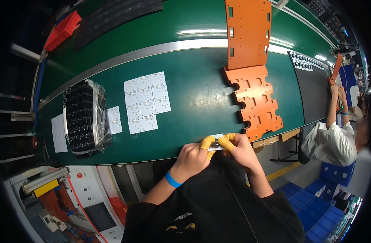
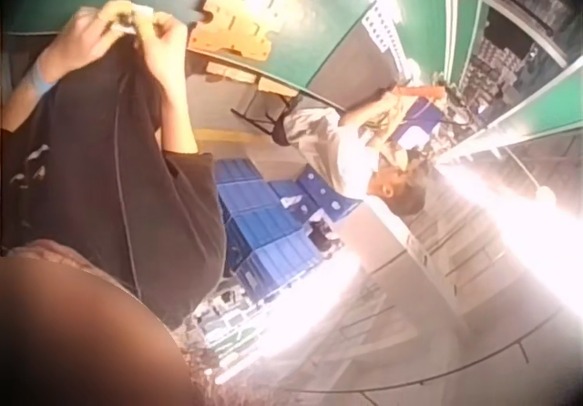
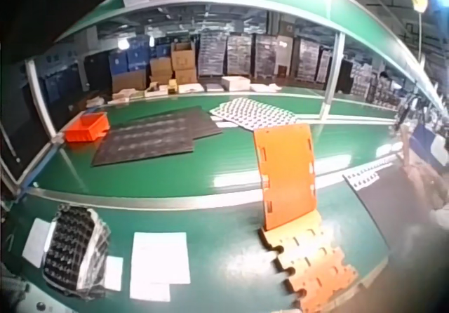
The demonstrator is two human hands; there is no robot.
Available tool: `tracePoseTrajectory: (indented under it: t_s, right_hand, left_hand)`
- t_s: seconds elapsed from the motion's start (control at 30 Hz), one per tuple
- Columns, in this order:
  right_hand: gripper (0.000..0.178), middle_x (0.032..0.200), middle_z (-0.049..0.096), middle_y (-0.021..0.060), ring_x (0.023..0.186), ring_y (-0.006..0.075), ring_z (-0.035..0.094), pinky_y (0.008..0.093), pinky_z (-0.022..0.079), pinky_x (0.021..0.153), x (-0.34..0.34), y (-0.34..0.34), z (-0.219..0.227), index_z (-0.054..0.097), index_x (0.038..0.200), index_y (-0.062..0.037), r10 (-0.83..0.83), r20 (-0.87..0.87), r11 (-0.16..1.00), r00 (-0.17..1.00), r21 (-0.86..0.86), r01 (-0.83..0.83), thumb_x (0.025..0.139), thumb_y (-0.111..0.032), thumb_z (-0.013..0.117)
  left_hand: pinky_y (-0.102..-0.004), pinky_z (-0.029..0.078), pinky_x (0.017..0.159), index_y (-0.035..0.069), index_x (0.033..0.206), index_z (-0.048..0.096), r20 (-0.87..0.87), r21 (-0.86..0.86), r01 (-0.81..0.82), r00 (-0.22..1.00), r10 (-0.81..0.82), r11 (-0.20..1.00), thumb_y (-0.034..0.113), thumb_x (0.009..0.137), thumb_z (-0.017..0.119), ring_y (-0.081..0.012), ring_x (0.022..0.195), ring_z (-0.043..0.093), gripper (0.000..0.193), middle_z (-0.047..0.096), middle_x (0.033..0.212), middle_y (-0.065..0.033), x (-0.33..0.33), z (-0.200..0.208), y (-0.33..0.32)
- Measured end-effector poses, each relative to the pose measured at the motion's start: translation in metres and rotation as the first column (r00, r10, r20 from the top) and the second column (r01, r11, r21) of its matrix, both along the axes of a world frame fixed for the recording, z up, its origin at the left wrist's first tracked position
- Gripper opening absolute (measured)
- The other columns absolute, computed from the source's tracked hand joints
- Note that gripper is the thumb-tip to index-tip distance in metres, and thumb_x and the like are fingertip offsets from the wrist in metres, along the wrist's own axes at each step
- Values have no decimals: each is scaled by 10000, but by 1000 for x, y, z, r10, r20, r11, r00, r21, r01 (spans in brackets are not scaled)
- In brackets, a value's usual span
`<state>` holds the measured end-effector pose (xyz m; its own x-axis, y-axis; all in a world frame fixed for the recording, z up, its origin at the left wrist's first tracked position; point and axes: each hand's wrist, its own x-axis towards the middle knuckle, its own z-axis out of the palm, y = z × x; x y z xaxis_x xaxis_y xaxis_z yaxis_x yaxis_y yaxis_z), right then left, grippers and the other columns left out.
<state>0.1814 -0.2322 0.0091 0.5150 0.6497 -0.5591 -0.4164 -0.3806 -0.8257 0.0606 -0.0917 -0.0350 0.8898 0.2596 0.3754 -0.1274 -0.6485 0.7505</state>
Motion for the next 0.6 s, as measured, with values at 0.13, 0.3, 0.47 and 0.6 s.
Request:
tracePoseTrajectory:
  t_s: [0.13, 0.3, 0.47, 0.6]
  right_hand:
    - [164, 708, 618, 6, 605, 103, 557, 249, 421, 546, 30, -21, 5, 660, 941, 9, -46, 660, 976, 749, -128, 173, 907, -152, 654]
    - [283, 871, 679, 154, 745, 289, 628, 366, 504, 718, 131, -94, -41, 667, 1035, 26, 253, 958, 802, -136, -130, 583, 936, -234, 615]
    - [386, 754, 678, 217, 693, 257, 680, 341, 494, 627, 134, -87, -46, 649, 990, 104, 29, 910, 856, 414, -237, 460, 949, -279, 612]
    - [349, 686, 655, 92, 636, 56, 555, 265, 422, 518, 117, -73, -34, 619, 947, 96, 55, 801, 896, 596, -303, 325, 966, -252, 610]
  left_hand:
    - [-310, 486, 518, -20, 1079, 598, -121, -117, -100, 989, 86, 988, 51, 804, 750, -177, 493, 614, 323, 640, 624, -84, 8, 2, -4]
    - [-210, 458, 531, -93, 1020, 632, -177, -840, -158, 984, 12, 519, 40, 866, 708, -36, 642, 597, 217, 673, 756, -51, 17, -18, 4]
    - [-196, 501, 622, -121, 1030, 616, -271, -871, -232, 962, -29, 433, 20, 882, 675, -61, 756, 632, 213, 695, 907, -103, 17, -11, 22]
    - [-190, 413, 508, -109, 975, 644, -298, -841, -285, 953, 47, 459, 31, 878, 686, -13, 630, 538, 176, 639, 747, -21, 16, -5, 23]
